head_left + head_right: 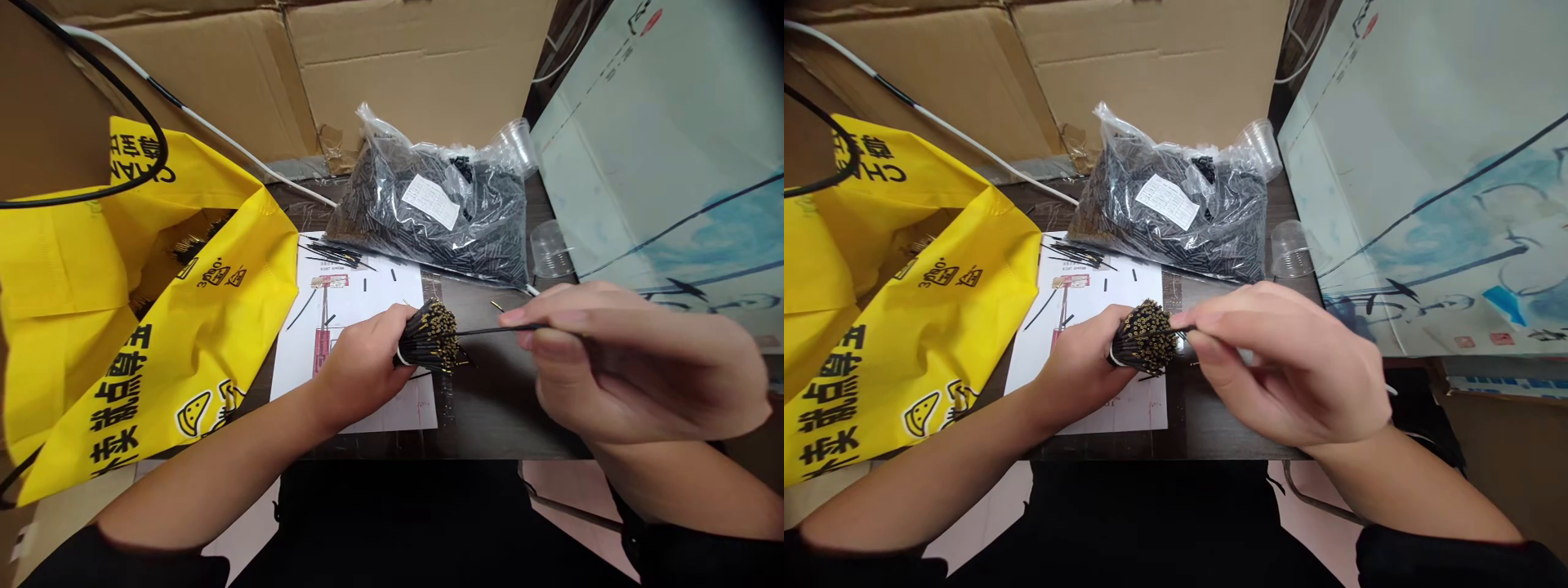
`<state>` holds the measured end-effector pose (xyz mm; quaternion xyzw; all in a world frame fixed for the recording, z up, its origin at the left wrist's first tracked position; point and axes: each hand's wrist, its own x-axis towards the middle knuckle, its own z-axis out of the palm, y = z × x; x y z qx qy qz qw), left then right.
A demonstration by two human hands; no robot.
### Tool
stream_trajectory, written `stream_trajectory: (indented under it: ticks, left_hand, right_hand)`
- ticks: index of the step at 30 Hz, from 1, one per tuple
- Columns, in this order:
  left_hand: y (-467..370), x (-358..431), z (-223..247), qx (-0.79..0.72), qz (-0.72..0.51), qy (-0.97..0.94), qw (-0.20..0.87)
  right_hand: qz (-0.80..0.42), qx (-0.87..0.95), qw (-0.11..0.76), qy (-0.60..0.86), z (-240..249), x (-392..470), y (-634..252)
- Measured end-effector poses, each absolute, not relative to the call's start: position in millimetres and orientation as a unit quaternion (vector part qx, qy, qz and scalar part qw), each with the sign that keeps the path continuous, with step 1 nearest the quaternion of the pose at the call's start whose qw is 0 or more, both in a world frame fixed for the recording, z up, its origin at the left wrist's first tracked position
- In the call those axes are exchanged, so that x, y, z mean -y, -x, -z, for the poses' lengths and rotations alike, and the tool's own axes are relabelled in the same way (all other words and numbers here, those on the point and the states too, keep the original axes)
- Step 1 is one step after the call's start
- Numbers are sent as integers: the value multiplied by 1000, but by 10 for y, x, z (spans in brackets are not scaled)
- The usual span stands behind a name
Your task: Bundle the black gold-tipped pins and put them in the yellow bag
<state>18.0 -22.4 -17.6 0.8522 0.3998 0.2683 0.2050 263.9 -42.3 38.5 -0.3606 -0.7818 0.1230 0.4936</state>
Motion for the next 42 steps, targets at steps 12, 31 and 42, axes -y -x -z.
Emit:
stream_trajectory:
  ticks: [12, 31, 42]
  left_hand:
    - [-190, 276, 265, -379, -314, -846, 205]
    - [-152, 261, 303, -417, -289, -851, 141]
    - [-160, 240, 271, -436, -276, -841, 160]
  right_hand:
    - [-92, 863, 372, 328, -326, 350, -2459]
    - [-129, 761, 501, 391, -138, 341, -2315]
    - [-158, 724, 509, 438, -95, 304, -2285]
